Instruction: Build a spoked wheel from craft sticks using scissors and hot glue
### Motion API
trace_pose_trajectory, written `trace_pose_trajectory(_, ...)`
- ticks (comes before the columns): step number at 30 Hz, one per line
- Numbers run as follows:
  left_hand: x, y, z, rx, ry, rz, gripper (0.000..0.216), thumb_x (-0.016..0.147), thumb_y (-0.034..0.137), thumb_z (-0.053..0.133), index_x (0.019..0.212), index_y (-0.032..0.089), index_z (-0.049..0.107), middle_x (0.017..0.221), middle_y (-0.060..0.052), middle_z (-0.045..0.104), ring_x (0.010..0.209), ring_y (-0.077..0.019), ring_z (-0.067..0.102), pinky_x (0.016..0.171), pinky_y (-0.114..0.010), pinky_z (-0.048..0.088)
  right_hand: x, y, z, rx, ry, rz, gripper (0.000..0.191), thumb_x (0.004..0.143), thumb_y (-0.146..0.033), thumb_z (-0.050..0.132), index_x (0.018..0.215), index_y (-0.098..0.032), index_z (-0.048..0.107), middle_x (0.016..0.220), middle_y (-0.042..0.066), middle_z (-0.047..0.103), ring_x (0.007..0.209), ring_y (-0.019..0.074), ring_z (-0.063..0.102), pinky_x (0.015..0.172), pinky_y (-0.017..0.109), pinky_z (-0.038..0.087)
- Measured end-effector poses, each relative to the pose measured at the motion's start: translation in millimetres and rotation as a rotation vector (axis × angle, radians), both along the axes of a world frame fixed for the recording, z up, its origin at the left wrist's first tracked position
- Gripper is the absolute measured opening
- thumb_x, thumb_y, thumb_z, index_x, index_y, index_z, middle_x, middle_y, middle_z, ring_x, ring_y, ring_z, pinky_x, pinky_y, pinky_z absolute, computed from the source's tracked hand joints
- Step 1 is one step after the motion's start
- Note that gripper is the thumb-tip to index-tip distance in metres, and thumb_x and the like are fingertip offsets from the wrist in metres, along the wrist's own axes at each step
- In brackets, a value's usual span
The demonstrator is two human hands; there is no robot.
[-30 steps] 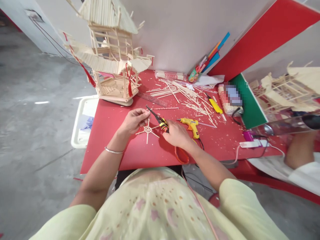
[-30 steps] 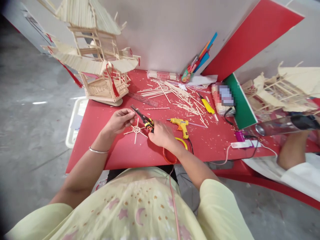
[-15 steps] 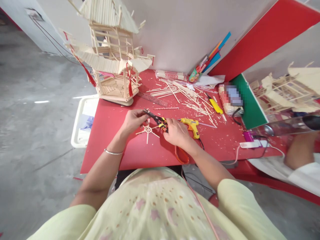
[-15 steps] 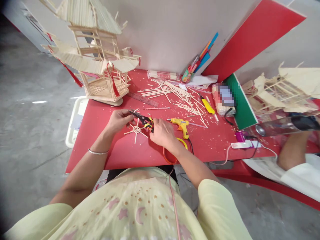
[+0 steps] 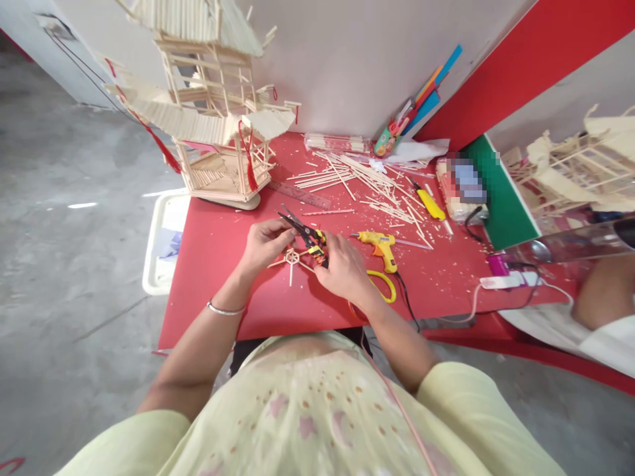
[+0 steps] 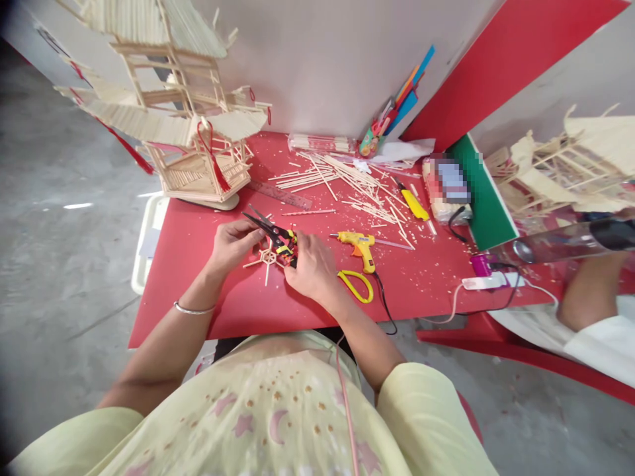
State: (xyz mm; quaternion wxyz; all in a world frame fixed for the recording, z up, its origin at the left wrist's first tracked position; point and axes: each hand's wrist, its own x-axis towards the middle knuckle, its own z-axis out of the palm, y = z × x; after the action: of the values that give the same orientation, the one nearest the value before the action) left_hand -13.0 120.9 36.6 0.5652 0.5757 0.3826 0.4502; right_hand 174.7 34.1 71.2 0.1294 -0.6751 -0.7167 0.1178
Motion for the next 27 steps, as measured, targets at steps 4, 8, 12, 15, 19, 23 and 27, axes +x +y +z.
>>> trace_pose_trajectory(4, 0.3, -0.5, -1.1, 0.008, 0.048, 0.041, 0.017, 0.082, 0.030, 0.073, 0.082, 0.014, 0.077, 0.062, -0.002, 0.070, 0.046, -0.0100, 0.058, 0.046, -0.020, 0.047, 0.2, -1.4, -0.1, 0.017, -0.016, 0.016, 0.068, 0.090, -0.035, 0.059, 0.149, -0.008, 0.040, 0.129, 0.024, 0.058, 0.120, 0.0382, 0.055, 0.104, 0.051, 0.045)
trace_pose_trajectory(8, -0.6, -0.4, -0.1, 0.039, 0.091, 0.051, 0.015, 0.083, 0.027, 0.069, 0.080, 0.014, 0.076, 0.062, -0.001, 0.069, 0.047, -0.0104, 0.059, 0.047, -0.020, 0.046, 1.4, -2.3, -0.8, 0.024, -0.038, 0.023, 0.074, 0.085, -0.031, 0.062, 0.151, -0.008, 0.037, 0.130, 0.024, 0.056, 0.120, 0.0385, 0.054, 0.105, 0.052, 0.044)
trace_pose_trajectory(12, -1.8, -0.9, 2.0, 0.088, 0.123, 0.049, 0.017, 0.085, 0.026, 0.067, 0.076, 0.014, 0.074, 0.061, -0.001, 0.068, 0.049, -0.0104, 0.058, 0.049, -0.021, 0.045, 0.1, -2.9, -2.4, 0.028, -0.052, 0.011, 0.073, 0.085, -0.031, 0.062, 0.150, -0.007, 0.038, 0.130, 0.024, 0.057, 0.119, 0.0388, 0.054, 0.104, 0.051, 0.045)
trace_pose_trajectory(15, -2.9, -1.4, 4.8, 0.100, 0.119, 0.029, 0.019, 0.085, 0.029, 0.068, 0.075, 0.014, 0.074, 0.060, -0.001, 0.066, 0.050, -0.0105, 0.058, 0.050, -0.021, 0.045, -0.8, -3.0, -3.7, 0.015, -0.050, -0.004, 0.064, 0.089, -0.035, 0.059, 0.145, -0.009, 0.043, 0.126, 0.023, 0.059, 0.116, 0.0387, 0.055, 0.102, 0.051, 0.045)
trace_pose_trajectory(19, -4.3, -0.9, 7.1, 0.123, 0.174, 0.027, 0.016, 0.083, 0.027, 0.069, 0.078, 0.014, 0.077, 0.061, -0.001, 0.067, 0.052, -0.0109, 0.058, 0.051, -0.020, 0.044, -0.1, -2.7, -3.4, 0.004, -0.063, -0.002, 0.062, 0.089, -0.034, 0.059, 0.144, -0.010, 0.044, 0.125, 0.022, 0.060, 0.116, 0.0387, 0.055, 0.102, 0.052, 0.045)
trace_pose_trajectory(23, -4.7, 0.6, 5.7, 0.118, 0.189, 0.019, 0.018, 0.084, 0.026, 0.066, 0.084, 0.014, 0.079, 0.063, -0.001, 0.069, 0.052, -0.0110, 0.059, 0.050, -0.020, 0.044, 1.4, -2.3, -2.4, 0.013, -0.090, 0.012, 0.075, 0.085, -0.033, 0.063, 0.152, -0.010, 0.035, 0.129, 0.023, 0.055, 0.119, 0.0396, 0.053, 0.104, 0.054, 0.043)
trace_pose_trajectory(27, -4.8, 1.2, 6.3, 0.135, 0.204, -0.005, 0.018, 0.084, 0.026, 0.065, 0.084, 0.013, 0.078, 0.063, -0.002, 0.069, 0.054, -0.0115, 0.060, 0.052, -0.021, 0.045, 2.4, -2.5, -3.0, 0.000, -0.095, 0.026, 0.078, 0.085, -0.030, 0.062, 0.154, -0.009, 0.032, 0.128, 0.022, 0.055, 0.119, 0.0385, 0.052, 0.105, 0.053, 0.043)
